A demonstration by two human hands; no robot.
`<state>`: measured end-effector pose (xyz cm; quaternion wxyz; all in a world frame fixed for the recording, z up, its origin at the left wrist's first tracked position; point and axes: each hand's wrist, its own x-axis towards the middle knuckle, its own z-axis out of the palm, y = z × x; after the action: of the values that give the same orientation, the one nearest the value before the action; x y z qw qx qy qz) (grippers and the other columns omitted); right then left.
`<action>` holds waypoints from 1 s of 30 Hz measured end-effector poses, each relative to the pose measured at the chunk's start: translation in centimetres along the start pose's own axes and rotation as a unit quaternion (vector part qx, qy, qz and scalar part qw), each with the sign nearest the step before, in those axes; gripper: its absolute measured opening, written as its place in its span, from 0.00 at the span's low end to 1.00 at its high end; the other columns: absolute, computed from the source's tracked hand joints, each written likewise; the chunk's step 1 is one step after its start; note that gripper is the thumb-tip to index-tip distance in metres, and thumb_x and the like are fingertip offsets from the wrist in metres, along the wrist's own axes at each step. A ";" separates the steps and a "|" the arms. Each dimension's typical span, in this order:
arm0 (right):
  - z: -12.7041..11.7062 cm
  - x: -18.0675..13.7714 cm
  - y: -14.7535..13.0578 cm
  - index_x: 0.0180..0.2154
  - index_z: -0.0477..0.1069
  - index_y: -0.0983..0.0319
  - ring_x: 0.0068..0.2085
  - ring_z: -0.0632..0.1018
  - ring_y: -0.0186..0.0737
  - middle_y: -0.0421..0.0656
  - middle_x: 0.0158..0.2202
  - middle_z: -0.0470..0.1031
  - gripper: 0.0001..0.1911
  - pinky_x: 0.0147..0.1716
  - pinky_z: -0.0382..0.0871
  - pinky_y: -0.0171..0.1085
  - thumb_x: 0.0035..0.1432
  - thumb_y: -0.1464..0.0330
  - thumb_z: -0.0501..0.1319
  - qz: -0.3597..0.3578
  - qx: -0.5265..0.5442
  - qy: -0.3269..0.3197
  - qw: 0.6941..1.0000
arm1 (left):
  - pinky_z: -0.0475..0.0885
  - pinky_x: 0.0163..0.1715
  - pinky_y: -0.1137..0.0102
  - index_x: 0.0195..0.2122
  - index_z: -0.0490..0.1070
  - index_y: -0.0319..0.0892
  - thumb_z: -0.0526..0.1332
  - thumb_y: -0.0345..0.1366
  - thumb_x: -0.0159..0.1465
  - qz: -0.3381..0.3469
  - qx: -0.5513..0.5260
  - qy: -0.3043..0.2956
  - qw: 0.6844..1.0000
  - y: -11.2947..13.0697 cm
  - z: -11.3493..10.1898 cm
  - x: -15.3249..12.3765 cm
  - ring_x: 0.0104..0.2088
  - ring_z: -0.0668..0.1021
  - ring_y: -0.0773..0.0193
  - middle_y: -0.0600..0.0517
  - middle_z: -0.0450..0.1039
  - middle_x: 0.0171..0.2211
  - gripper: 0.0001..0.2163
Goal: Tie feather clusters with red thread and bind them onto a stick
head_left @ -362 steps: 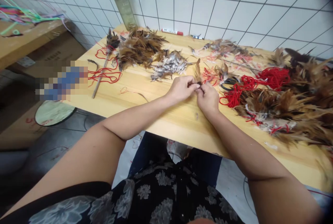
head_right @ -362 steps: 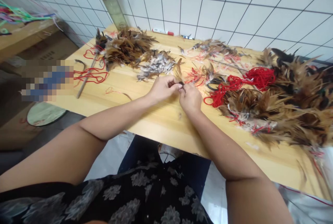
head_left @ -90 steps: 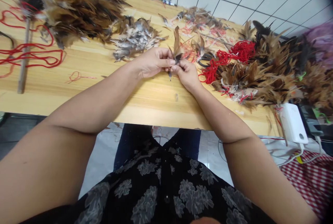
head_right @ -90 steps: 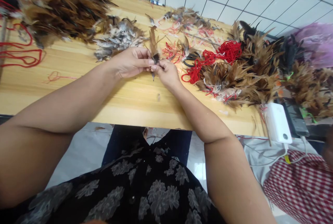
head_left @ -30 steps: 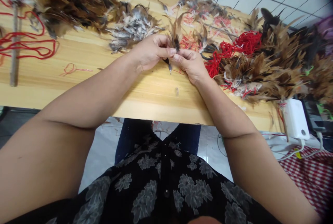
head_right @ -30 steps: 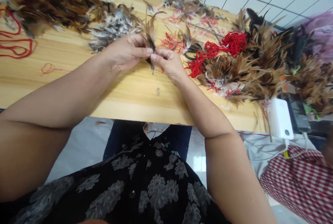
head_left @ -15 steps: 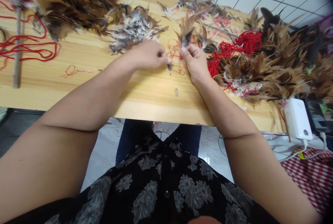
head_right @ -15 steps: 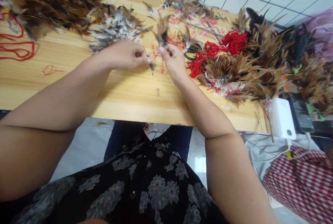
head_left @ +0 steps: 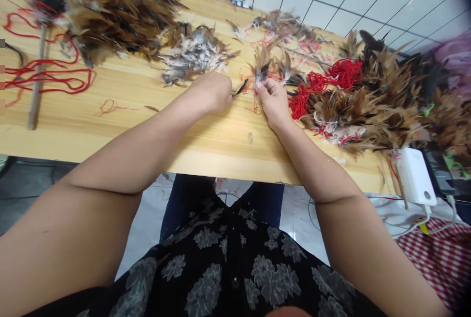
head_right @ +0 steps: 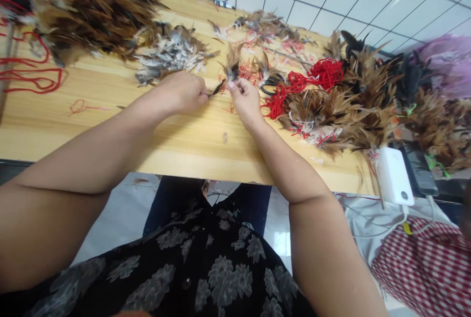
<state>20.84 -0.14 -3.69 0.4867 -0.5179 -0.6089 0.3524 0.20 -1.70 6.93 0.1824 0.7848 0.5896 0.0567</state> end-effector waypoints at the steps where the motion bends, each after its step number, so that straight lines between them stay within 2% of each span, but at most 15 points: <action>1: 0.0 -0.1 -0.2 0.35 0.71 0.58 0.34 0.66 0.35 0.36 0.31 0.66 0.22 0.40 0.69 0.37 0.77 0.52 0.69 0.004 0.005 0.002 1.000 | 0.73 0.64 0.56 0.25 0.70 0.43 0.70 0.22 0.62 0.006 -0.048 0.030 0.998 -0.6 0.0 0.4 0.57 0.85 0.35 0.47 0.72 0.27 0.14; 4: 0.1 -0.3 -0.9 0.34 0.69 0.57 0.34 0.66 0.35 0.35 0.30 0.66 0.20 0.38 0.65 0.37 0.76 0.55 0.71 0.016 0.018 0.009 1.000 | 0.74 0.58 0.62 0.26 0.69 0.45 0.70 0.21 0.65 0.024 -0.206 0.118 0.971 -2.1 0.1 1.4 0.46 0.83 0.49 0.51 0.70 0.25 0.16; 6: 0.2 -0.4 -1.3 0.33 0.67 0.57 0.32 0.64 0.34 0.34 0.29 0.64 0.21 0.36 0.61 0.36 0.76 0.59 0.71 0.026 0.024 0.013 0.999 | 0.75 0.49 0.65 0.28 0.71 0.45 0.69 0.21 0.69 0.027 -0.321 0.137 0.937 -2.2 0.2 1.7 0.36 0.79 0.58 0.53 0.71 0.24 0.16; 8: 0.3 -0.5 -1.7 0.32 0.65 0.57 0.31 0.62 0.34 0.34 0.28 0.62 0.21 0.35 0.58 0.36 0.75 0.61 0.71 0.032 0.031 0.014 0.999 | 0.73 0.38 0.69 0.30 0.71 0.44 0.67 0.19 0.71 0.027 -0.428 0.120 0.896 -1.8 0.5 1.8 0.28 0.74 0.64 0.55 0.71 0.23 0.16; 10: 0.4 -0.6 -1.9 0.32 0.64 0.57 0.31 0.62 0.33 0.33 0.28 0.61 0.23 0.35 0.57 0.36 0.74 0.58 0.72 0.031 0.035 0.010 0.999 | 0.68 0.31 0.72 0.31 0.72 0.42 0.64 0.16 0.72 0.023 -0.513 0.097 0.853 -1.0 0.9 1.8 0.24 0.71 0.68 0.57 0.70 0.22 0.16; 12: 0.4 -0.6 -2.0 0.31 0.65 0.57 0.32 0.62 0.33 0.33 0.28 0.61 0.26 0.35 0.57 0.37 0.72 0.52 0.74 0.028 0.033 0.007 0.999 | 0.66 0.27 0.74 0.33 0.74 0.41 0.61 0.13 0.71 0.008 -0.573 0.077 0.816 -0.4 1.3 1.8 0.22 0.71 0.71 0.58 0.70 0.22 0.16; 14: 0.5 -0.6 -2.1 0.31 0.65 0.57 0.32 0.62 0.34 0.34 0.28 0.61 0.29 0.35 0.57 0.37 0.70 0.47 0.74 0.027 0.031 0.008 0.999 | 0.67 0.27 0.75 0.35 0.76 0.39 0.63 0.12 0.69 0.006 -0.602 0.059 0.796 -0.2 1.7 1.9 0.22 0.72 0.72 0.57 0.72 0.25 0.14; 20: 0.7 -0.6 -2.2 0.30 0.67 0.57 0.33 0.64 0.36 0.35 0.27 0.63 0.29 0.36 0.62 0.37 0.68 0.45 0.76 0.041 0.036 0.021 0.998 | 0.75 0.31 0.73 0.35 0.77 0.38 0.72 0.15 0.66 0.043 -0.613 0.027 0.788 -0.5 2.5 1.9 0.27 0.81 0.68 0.54 0.76 0.30 0.12; 25: 0.7 -0.8 -2.8 0.30 0.67 0.57 0.32 0.64 0.34 0.35 0.27 0.64 0.31 0.35 0.61 0.36 0.65 0.43 0.77 0.044 0.048 0.009 0.998 | 0.79 0.32 0.75 0.34 0.74 0.41 0.77 0.20 0.65 0.055 -0.611 0.060 0.788 -0.2 3.3 1.9 0.30 0.83 0.67 0.55 0.77 0.29 0.14; 30: 0.8 -0.9 -3.2 0.29 0.66 0.58 0.32 0.64 0.33 0.35 0.27 0.62 0.34 0.35 0.61 0.36 0.62 0.39 0.77 0.030 0.063 -0.005 0.998 | 0.80 0.35 0.72 0.36 0.74 0.42 0.78 0.21 0.64 0.054 -0.594 0.083 0.799 -0.3 3.8 2.3 0.32 0.83 0.64 0.55 0.76 0.29 0.15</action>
<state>19.13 -1.68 -1.11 0.5044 -0.5021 -0.5721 0.4076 1.74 -0.24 2.98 0.5598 0.5455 0.4098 0.4702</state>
